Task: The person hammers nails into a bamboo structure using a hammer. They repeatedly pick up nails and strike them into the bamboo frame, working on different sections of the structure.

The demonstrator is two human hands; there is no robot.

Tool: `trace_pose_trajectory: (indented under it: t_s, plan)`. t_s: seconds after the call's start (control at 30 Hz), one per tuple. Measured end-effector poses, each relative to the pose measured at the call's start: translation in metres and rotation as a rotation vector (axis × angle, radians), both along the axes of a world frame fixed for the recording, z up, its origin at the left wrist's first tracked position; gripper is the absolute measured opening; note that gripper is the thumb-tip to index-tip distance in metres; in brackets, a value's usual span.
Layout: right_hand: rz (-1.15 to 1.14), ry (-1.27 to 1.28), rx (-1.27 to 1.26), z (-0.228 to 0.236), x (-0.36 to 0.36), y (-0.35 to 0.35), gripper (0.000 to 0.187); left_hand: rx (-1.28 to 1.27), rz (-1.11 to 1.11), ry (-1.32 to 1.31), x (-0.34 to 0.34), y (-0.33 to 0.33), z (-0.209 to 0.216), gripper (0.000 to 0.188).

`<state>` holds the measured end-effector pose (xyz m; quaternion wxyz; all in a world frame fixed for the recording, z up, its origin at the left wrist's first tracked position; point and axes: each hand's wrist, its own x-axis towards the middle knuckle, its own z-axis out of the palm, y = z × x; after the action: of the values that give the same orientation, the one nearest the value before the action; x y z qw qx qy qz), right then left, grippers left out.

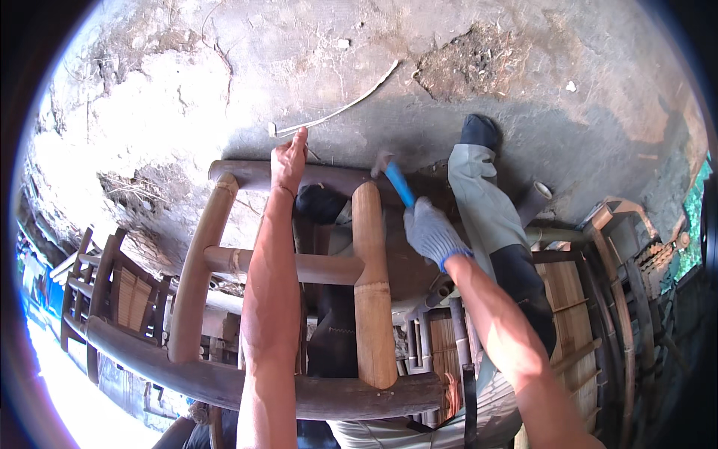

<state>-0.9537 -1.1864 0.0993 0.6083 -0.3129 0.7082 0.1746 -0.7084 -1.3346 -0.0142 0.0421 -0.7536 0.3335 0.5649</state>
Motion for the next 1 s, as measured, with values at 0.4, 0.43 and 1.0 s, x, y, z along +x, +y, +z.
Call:
trace_pose_trajectory:
  t_s: [0.4, 0.43, 1.0]
  plan:
    - [-0.022, -0.036, 0.122, -0.005, -0.005, -0.032, 0.031, 0.074, -0.076, -0.045, -0.003, -0.003, 0.002, 0.081]
    - [-0.036, 0.068, 0.034, 0.002, 0.001, -0.031, 0.031, 0.094, -0.103, -0.007, -0.004, 0.0, 0.004, 0.084]
    - [-0.582, -0.042, -0.323, 0.128, 0.003, -0.155, 0.021, 0.221, -0.282, 0.366, -0.122, -0.039, 0.185, 0.102]
